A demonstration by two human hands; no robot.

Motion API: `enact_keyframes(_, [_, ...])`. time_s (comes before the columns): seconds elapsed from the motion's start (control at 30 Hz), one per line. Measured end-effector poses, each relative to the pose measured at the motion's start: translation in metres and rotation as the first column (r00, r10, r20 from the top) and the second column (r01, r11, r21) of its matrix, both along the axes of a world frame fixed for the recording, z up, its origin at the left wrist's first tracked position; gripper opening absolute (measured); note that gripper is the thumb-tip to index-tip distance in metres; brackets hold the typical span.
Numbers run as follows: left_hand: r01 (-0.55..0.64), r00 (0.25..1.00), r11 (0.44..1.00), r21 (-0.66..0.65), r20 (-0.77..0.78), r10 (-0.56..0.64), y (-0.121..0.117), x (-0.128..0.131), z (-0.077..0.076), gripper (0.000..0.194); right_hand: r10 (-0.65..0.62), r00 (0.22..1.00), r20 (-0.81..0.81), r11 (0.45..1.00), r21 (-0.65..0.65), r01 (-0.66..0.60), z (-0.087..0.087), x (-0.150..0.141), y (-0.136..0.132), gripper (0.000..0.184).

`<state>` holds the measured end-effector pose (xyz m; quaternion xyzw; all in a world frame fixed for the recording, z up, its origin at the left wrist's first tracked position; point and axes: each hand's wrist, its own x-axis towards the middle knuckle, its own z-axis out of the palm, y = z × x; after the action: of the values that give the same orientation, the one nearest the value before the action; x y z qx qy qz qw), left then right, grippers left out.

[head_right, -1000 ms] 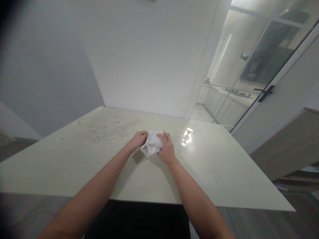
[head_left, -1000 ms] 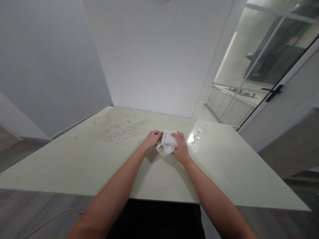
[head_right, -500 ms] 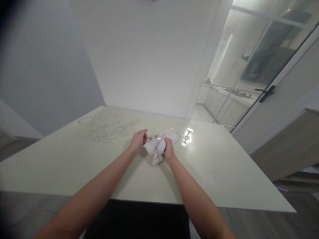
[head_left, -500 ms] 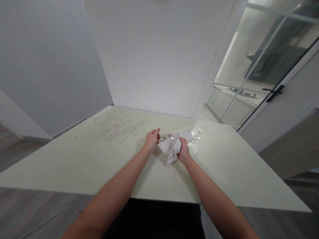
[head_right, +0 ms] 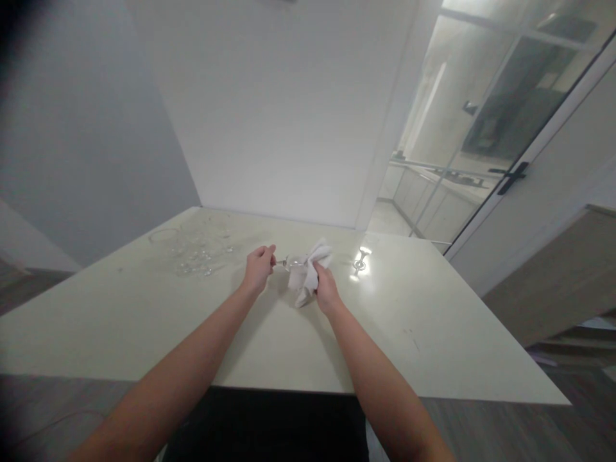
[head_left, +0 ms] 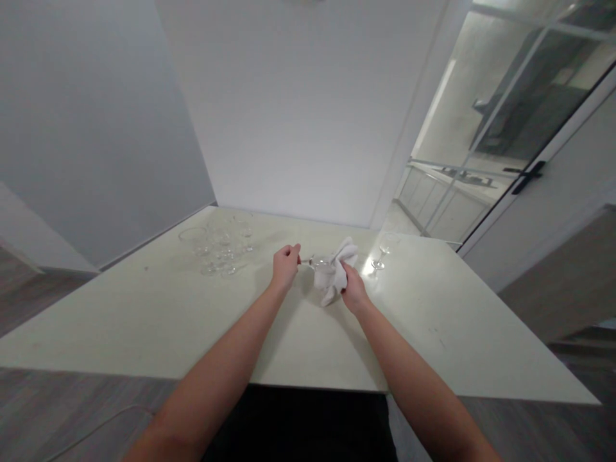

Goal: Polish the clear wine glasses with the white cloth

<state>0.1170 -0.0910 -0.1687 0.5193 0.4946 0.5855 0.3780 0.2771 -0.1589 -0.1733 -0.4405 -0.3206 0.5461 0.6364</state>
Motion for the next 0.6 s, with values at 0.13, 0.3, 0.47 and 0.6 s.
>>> enact_keyframes(0.13, [0.107,0.994,0.988,0.112,-0.044,-0.103,-0.003,-0.001,0.004,0.038,0.085,0.995,0.053,0.993,0.076,-0.089,0.001,0.006,-0.002,0.042])
enact_keyframes(0.3, [0.282,0.951,0.928,0.244,-0.198,-0.237,-0.018,0.001,0.013,0.040,0.293,0.946,0.137,0.951,0.062,-0.304,-0.004,0.005,-0.010,0.040])
enact_keyframes(0.47, [0.314,0.930,0.887,0.338,-0.297,-0.216,-0.029,0.000,0.019,0.041,0.364,0.920,0.141,0.931,-0.039,-0.363,-0.014,0.002,-0.010,0.034])
enact_keyframes(0.6, [0.277,0.931,0.903,0.328,-0.323,-0.168,-0.030,0.000,0.020,0.043,0.407,0.880,0.244,0.911,-0.034,-0.411,-0.018,0.006,-0.007,0.031])
